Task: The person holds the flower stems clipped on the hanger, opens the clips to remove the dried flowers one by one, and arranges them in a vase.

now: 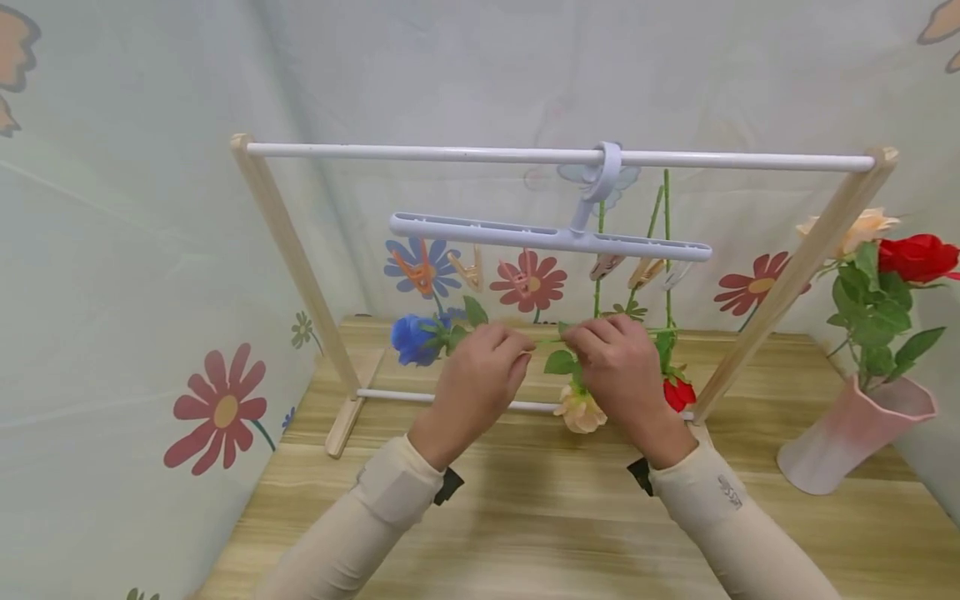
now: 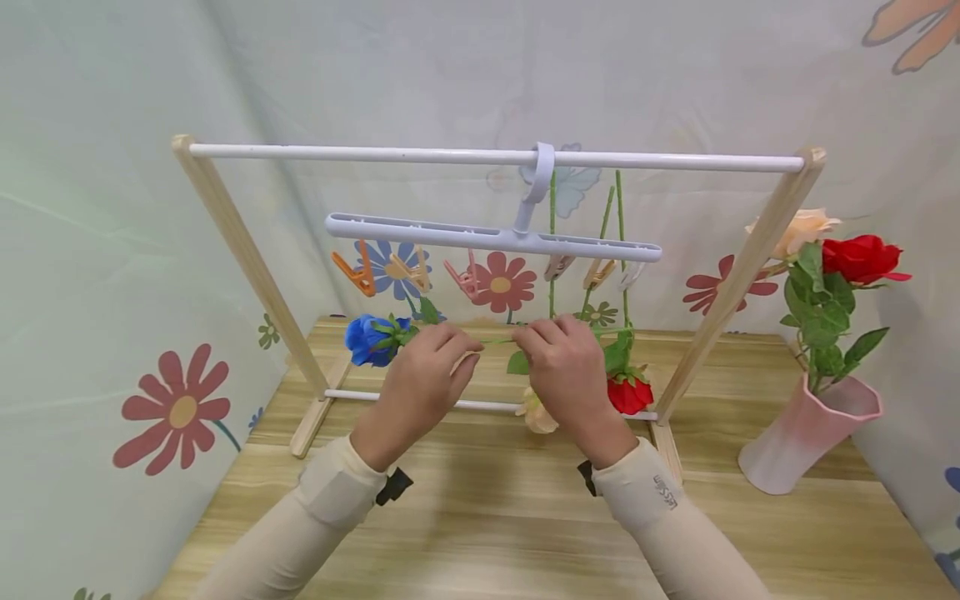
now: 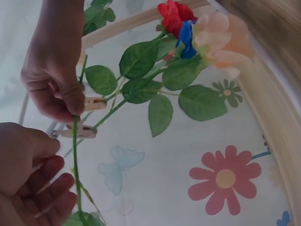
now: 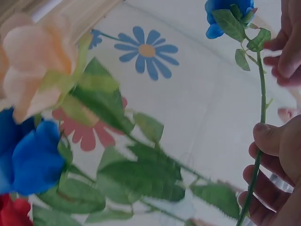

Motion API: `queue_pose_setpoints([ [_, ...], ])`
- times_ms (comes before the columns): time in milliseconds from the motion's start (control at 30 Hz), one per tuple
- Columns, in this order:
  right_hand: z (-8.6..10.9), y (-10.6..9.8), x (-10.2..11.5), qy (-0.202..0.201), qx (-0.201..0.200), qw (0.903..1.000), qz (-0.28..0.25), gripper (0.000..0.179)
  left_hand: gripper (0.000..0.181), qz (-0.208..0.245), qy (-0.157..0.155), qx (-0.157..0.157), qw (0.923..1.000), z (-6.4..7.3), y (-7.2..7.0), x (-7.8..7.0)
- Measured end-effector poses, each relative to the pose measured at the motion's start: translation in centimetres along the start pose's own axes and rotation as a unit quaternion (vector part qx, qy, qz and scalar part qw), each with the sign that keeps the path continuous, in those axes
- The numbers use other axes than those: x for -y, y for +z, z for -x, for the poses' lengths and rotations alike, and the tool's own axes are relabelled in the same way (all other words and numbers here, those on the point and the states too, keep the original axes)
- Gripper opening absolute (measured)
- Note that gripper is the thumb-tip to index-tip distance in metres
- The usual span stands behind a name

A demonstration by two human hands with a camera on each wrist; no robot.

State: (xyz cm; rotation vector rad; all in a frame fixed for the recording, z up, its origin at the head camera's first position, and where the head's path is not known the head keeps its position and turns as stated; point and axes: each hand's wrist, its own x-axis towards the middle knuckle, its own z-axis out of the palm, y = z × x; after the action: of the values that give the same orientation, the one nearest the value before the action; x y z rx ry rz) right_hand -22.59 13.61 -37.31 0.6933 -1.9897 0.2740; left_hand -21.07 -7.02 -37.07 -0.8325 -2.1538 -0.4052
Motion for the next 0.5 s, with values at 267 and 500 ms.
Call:
queue_pose_setpoints([
  [267,1.1,-2.1,-2.8,0.047,-0.014,0.9988,0.004,0.006,0.010,0.014,0.012,0.037,0.9992,0.3,2.4,-0.3],
  [500,2.9,-3.9,-4.0,0.095,-0.032,0.9950,0.007,0.007,0.018,0.015,-0.038,0.089,0.9952,-0.3,4.9,0.1],
])
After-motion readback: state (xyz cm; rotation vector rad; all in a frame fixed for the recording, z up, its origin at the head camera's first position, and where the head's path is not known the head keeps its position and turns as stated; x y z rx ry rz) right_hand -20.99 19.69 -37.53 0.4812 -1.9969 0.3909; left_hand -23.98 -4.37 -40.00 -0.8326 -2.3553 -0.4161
